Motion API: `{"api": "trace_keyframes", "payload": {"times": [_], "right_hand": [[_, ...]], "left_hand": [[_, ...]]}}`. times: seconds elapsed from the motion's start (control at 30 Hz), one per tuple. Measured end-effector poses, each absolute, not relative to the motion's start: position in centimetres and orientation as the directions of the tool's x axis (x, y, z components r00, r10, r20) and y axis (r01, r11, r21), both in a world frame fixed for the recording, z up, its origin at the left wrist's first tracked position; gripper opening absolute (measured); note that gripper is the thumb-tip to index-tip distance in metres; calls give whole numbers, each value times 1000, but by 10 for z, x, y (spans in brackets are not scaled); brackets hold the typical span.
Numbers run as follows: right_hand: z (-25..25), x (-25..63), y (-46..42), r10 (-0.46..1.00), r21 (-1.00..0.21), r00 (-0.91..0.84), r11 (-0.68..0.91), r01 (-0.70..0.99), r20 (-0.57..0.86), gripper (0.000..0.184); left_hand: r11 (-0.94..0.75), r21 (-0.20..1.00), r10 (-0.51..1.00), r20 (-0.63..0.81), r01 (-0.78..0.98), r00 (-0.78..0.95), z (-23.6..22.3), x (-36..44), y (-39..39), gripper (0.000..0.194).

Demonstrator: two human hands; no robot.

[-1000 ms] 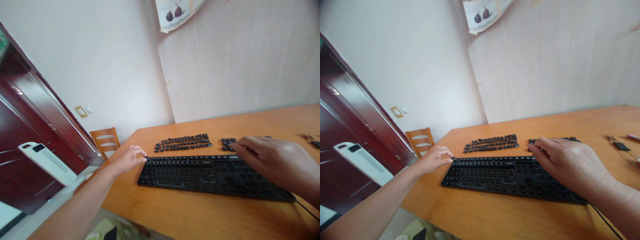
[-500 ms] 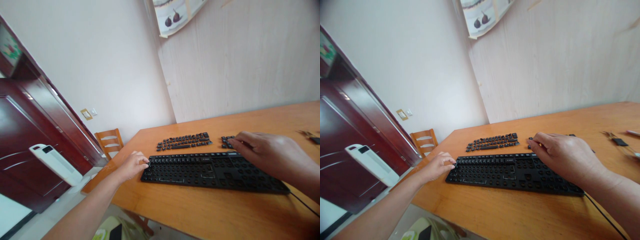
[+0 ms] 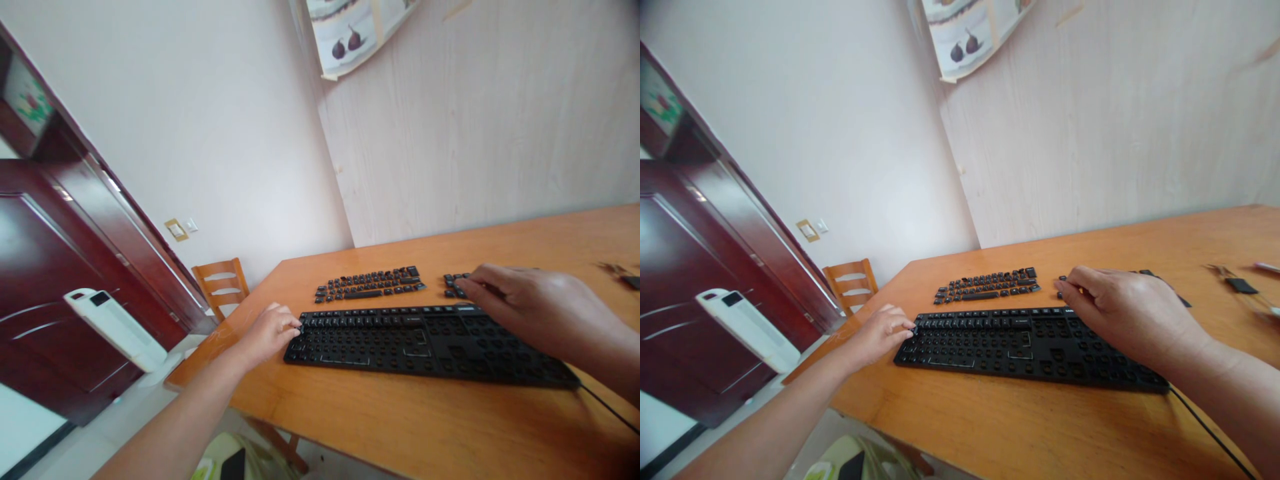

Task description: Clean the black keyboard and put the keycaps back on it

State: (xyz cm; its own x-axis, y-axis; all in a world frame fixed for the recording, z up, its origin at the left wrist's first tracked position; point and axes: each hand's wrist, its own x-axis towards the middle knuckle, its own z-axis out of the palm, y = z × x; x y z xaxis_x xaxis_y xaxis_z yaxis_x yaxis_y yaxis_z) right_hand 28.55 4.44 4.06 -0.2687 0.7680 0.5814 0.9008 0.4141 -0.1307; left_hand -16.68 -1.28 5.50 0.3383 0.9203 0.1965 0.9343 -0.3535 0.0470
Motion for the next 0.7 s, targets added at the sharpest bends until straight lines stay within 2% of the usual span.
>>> {"api": "trace_keyframes", "payload": {"times": [0.4, 0.7], "right_hand": [[41, 286, 44, 765, -126, -275, 419, 899, 582, 46], [41, 287, 44, 794, -132, -272, 401, 907, 544, 46]], "left_hand": [[-390, 12, 898, 225, 921, 378, 49, -166, -14, 19], [-350, 93, 910, 270, 932, 315, 43, -166, -18, 23]]}}
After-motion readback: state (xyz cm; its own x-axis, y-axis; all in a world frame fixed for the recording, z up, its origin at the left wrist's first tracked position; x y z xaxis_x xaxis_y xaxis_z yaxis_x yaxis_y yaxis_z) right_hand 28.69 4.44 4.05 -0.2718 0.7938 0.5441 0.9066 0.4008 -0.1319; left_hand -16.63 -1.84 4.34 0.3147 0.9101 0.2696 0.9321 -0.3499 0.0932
